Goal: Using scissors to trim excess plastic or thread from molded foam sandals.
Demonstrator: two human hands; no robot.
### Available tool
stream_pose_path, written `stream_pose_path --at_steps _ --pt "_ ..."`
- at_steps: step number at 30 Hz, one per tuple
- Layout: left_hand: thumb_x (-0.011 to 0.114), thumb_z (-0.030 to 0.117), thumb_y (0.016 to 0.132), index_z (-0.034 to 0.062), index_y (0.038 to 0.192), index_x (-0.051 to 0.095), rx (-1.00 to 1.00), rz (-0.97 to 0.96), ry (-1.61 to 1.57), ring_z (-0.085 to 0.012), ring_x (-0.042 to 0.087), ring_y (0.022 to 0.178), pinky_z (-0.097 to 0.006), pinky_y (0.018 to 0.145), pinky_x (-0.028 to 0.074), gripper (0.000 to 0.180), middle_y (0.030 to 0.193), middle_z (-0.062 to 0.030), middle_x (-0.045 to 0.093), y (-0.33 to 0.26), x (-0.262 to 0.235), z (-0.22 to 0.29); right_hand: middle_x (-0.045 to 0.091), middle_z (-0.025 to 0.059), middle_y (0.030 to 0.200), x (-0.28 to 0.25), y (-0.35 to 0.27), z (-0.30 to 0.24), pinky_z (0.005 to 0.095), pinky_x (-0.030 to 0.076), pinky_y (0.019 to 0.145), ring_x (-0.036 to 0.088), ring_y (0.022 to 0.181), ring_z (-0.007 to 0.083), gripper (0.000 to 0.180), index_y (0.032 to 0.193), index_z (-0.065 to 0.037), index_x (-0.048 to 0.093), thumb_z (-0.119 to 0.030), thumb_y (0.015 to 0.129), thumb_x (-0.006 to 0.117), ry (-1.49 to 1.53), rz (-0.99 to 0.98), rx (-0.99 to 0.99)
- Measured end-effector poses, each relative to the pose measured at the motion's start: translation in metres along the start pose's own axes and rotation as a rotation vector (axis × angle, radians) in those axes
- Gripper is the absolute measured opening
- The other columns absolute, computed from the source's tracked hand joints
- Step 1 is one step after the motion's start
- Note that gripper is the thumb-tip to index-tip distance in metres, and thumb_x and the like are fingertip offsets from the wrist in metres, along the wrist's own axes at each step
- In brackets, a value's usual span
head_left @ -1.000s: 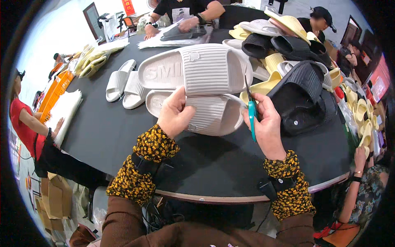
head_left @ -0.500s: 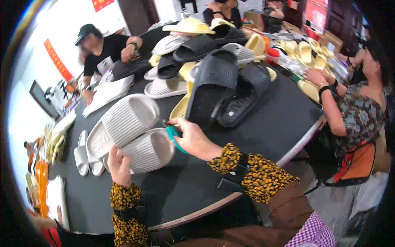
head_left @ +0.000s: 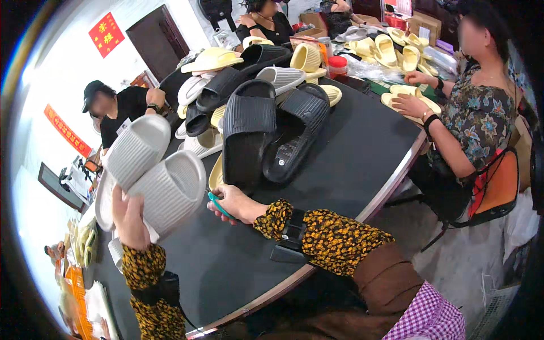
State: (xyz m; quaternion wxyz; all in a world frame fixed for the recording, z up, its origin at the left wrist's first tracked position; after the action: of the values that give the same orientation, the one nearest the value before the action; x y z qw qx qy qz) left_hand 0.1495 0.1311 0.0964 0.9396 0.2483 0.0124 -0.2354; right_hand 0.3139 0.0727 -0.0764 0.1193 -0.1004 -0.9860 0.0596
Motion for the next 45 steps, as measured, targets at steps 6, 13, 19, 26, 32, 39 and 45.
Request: stream_pose_path --at_steps 6,13,19,26,32,39,45 --pt "0.047 -0.004 0.074 -0.0022 0.117 0.046 -0.109 -0.133 -0.081 -0.0071 0.051 0.07 -0.019 0.063 0.04 0.043 0.09 -0.0065 0.059 0.061 0.064 -0.009 0.052 0.0043 0.07 0.003 -0.009 -0.008 0.0258 0.04 0.036 0.05 0.049 0.0104 0.04 0.118 -0.002 0.044 -0.018 0.084 0.059 0.281 0.004 -0.08" --pt "0.045 -0.008 0.071 -0.002 0.11 0.051 -0.224 -0.222 -0.185 -0.0146 0.056 0.08 -0.024 0.069 0.045 0.041 0.095 -0.0087 0.059 0.113 0.112 -0.039 0.052 0.0045 0.072 -0.02 -0.006 -0.023 0.0268 0.042 0.037 0.051 0.052 0.0116 0.042 0.121 -0.002 0.043 -0.019 0.085 0.057 0.418 0.261 -0.22" --pt "0.046 -0.01 0.067 -0.0025 0.104 0.054 -0.249 -0.368 -0.276 -0.0209 0.057 0.09 -0.032 0.078 0.047 0.038 0.1 -0.0119 0.059 0.119 0.179 -0.041 0.052 0.0056 0.069 -0.009 0.001 -0.004 0.0267 0.038 0.032 0.051 0.05 0.013 0.057 0.133 -0.001 0.03 -0.018 0.084 0.056 0.365 0.166 -0.146" --pt "0.046 -0.009 0.069 -0.0034 0.104 0.053 -0.258 -0.413 -0.328 -0.0194 0.056 0.08 -0.029 0.069 0.047 0.036 0.09 -0.0102 0.057 0.118 0.257 -0.025 0.054 0.0072 0.071 -0.01 0.012 0.01 0.0273 0.038 0.028 0.051 0.046 0.0144 0.034 0.118 -0.004 0.038 -0.011 0.087 0.05 0.299 0.108 -0.135" --pt "0.052 0.0 0.073 0.0 0.121 0.041 -0.194 -0.423 -0.069 -0.0182 0.056 0.075 -0.033 0.057 0.049 0.05 0.089 -0.0105 0.056 0.126 0.287 -0.049 0.058 0.003 0.07 0.011 -0.007 -0.027 0.0249 0.034 0.029 0.045 0.039 0.0124 0.025 0.099 -0.003 0.053 -0.027 0.089 0.053 0.736 0.025 -0.367" --pt "0.057 0.004 0.079 0.0007 0.116 0.042 -0.277 -0.65 -0.234 -0.0187 0.058 0.079 -0.034 0.062 0.05 0.04 0.093 -0.0109 0.056 0.101 0.317 -0.02 0.063 0.0057 0.103 0.021 0.038 0.03 0.0321 0.051 0.053 0.061 0.079 0.017 0.029 0.118 -0.005 0.052 -0.02 0.093 0.049 0.497 -0.078 -0.305" --pt "0.06 0.004 0.079 0.0011 0.123 0.037 -0.136 -0.67 -0.264 -0.0171 0.058 0.078 -0.028 0.065 0.048 0.05 0.098 -0.013 0.059 0.086 0.36 -0.016 0.046 0.0047 0.133 0.001 0.091 0.071 0.0364 0.038 0.098 0.045 0.118 0.0187 0.043 0.134 -0.008 0.04 -0.02 0.094 0.049 -0.151 0.271 -0.902"
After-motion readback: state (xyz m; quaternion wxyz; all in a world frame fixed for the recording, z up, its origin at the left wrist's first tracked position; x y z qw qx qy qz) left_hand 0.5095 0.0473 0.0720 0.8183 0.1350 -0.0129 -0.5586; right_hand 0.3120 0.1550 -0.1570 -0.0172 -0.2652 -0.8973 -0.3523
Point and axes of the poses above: each hand's wrist, its own y-axis towards the middle knuckle, its own x-axis out of the palm, z = x × y, the point moved 6 cm from there along y, towards the middle knuckle
